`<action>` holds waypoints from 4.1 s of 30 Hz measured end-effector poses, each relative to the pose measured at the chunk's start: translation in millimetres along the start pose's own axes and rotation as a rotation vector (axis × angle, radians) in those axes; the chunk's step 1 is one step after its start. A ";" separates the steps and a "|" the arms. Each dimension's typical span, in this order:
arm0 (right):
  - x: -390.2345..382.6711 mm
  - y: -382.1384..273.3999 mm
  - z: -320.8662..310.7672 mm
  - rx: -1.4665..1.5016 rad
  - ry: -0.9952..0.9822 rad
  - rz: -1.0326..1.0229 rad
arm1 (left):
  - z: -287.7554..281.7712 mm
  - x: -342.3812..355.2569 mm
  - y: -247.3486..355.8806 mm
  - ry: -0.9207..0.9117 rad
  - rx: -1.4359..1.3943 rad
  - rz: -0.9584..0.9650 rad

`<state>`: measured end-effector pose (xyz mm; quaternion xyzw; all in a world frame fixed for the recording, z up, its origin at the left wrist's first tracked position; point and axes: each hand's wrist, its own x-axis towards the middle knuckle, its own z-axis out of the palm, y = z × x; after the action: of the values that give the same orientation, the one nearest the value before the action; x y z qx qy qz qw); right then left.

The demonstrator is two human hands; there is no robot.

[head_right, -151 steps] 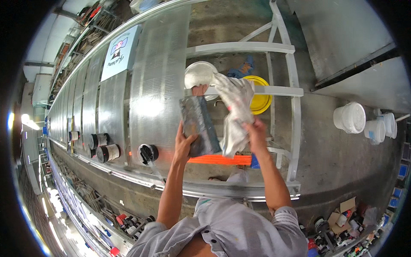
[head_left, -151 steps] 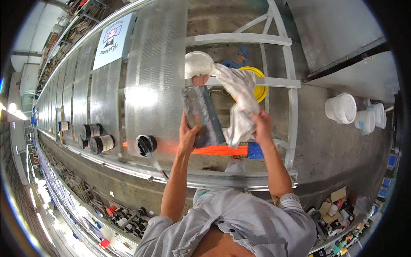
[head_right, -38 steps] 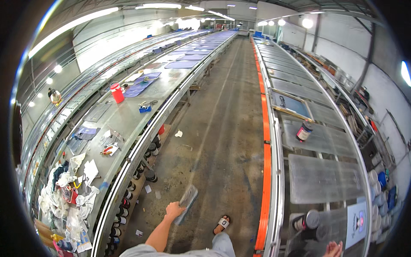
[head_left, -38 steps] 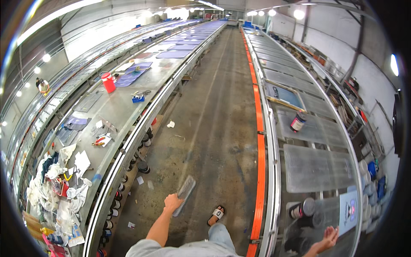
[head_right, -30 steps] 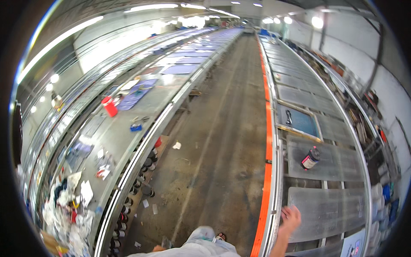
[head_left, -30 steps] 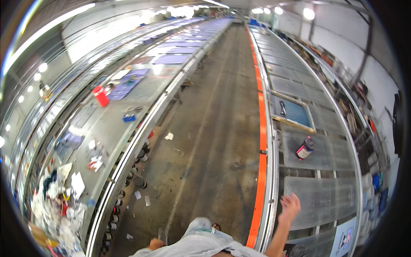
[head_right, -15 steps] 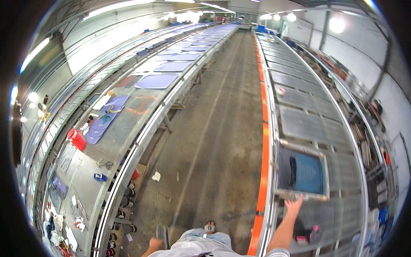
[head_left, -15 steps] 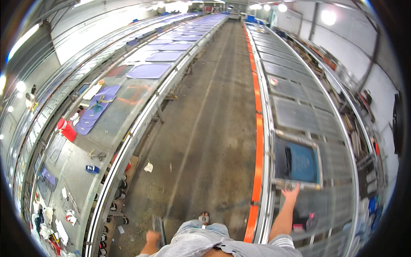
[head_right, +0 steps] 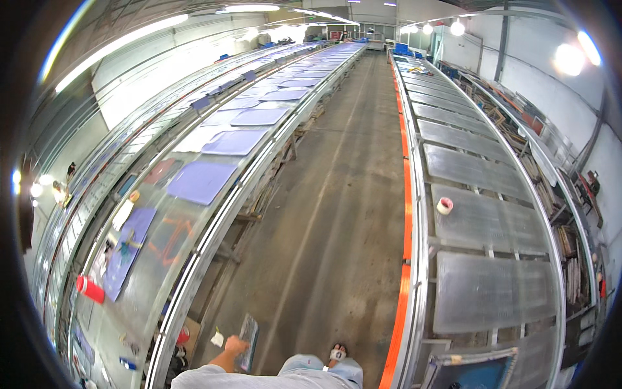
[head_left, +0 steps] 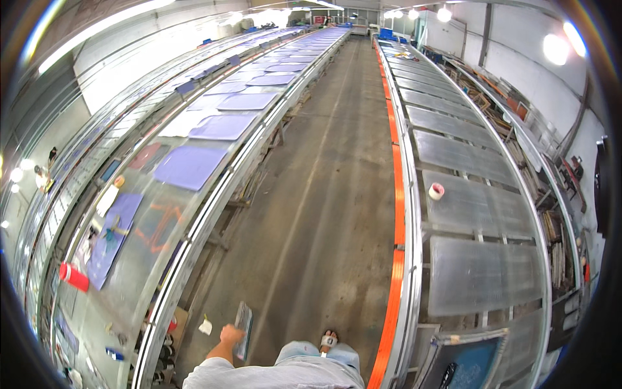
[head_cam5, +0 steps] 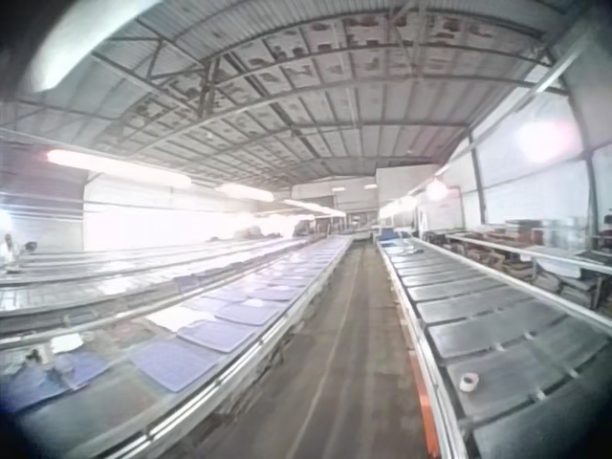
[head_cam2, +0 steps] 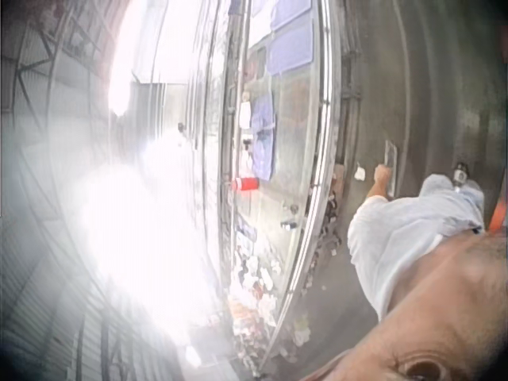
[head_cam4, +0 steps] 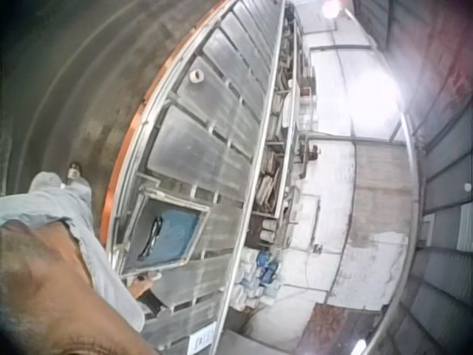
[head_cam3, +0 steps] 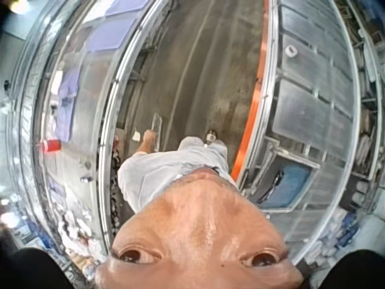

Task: The person mixes black ink in a container, pours it onto a screen printing frame, and uses a squeegee to apply the ink onto a blue t-shirt. After printing, the person uses a heat gun to dry the design on the shirt.

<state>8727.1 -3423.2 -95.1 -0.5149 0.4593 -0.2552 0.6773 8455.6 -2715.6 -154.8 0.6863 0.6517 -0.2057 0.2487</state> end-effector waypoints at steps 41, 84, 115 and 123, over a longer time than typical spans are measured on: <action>-210.9 14.2 1781.6 0.415 -0.593 0.135 | -304.8 729.3 1115.1 -0.471 0.498 0.357; -173.9 95.0 3462.6 0.396 -0.305 -0.053 | -946.5 1584.1 2983.2 -0.029 0.025 0.406; 29.0 183.3 4684.8 0.430 -0.858 -0.042 | -1260.5 2001.4 4214.6 -0.414 -1.281 0.572; -84.5 185.5 5087.2 0.329 -1.131 0.240 | -1327.1 1983.3 4500.6 -0.783 -1.407 1.049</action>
<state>13167.9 -935.2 5.1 -0.4038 0.0373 0.0687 0.9115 13017.4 -455.5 23.1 0.4668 0.1063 0.1553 0.8641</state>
